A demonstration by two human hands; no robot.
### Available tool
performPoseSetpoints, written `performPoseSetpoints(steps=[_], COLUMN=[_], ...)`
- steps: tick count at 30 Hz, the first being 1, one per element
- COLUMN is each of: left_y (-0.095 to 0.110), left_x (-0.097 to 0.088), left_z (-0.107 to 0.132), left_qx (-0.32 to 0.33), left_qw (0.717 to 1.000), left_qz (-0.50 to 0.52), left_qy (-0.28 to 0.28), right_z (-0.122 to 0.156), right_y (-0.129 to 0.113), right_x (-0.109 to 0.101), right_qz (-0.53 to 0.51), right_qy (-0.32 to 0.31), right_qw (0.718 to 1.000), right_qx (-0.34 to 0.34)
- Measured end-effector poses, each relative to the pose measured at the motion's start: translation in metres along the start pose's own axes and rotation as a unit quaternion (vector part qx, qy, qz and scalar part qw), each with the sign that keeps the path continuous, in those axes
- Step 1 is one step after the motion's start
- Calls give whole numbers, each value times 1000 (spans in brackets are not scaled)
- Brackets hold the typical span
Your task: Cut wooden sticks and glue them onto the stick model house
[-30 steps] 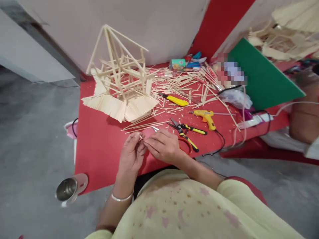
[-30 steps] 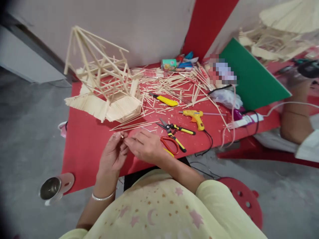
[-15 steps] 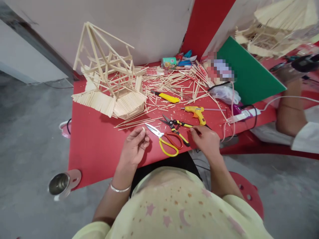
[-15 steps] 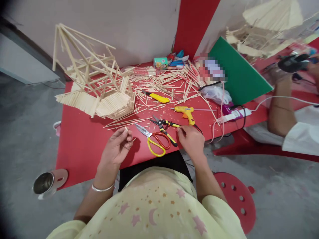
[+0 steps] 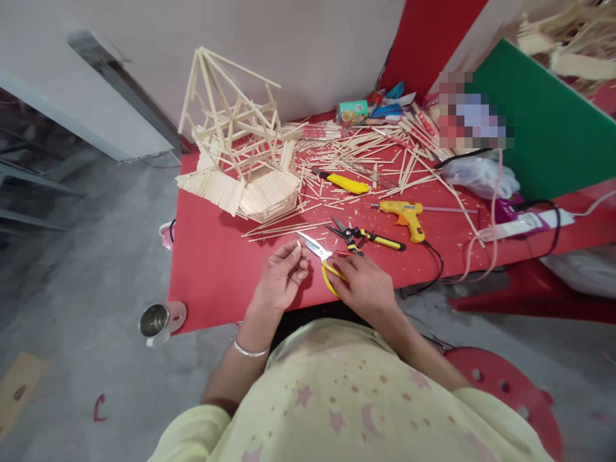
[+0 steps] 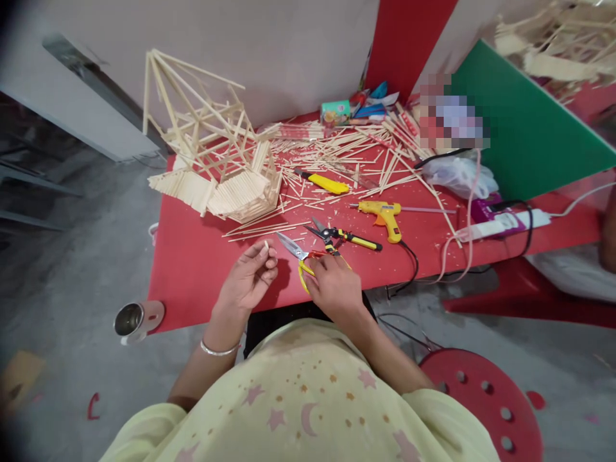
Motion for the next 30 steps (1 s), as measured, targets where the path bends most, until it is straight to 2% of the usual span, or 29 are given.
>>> performPoseSetpoints(steps=[8, 10, 16, 20, 23, 27, 30], left_y=[-2, 0, 4, 6, 7, 7, 10], left_x=[-2, -3, -9, -12, -11, -8, -6], left_z=[-3, -3, -3, -4, -8, -11, -10], left_qx=[-3, 0, -1, 8, 15, -1, -12], left_qw=[1000, 1000, 1000, 1000, 1000, 1000, 999], left_qz=[0, 5, 11, -2, -9, 3, 6], left_qy=[4, 5, 8, 13, 11, 14, 30], right_z=[0, -4, -8, -5, -4, -7, -10], right_y=[-3, -1, 3, 5, 6, 4, -2], right_x=[3, 2, 0, 1, -4, -13, -17], right_qz=[72, 81, 93, 76, 31, -68, -129], right_qy=[-128, -141, -102, -44, -1, 16, 65], right_qw=[989, 987, 990, 995, 997, 994, 989], right_qx=[12, 18, 41, 50, 69, 85, 27])
Point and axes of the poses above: each hand's wrist, its own z-axis away from the middle knuckle, its own x-axis out of the palm, y = z × x, the point moved 3 cm from there along -z, towards the middle knuckle, and after that the axes turned 10 degrees about z, right-handed, at the moved point
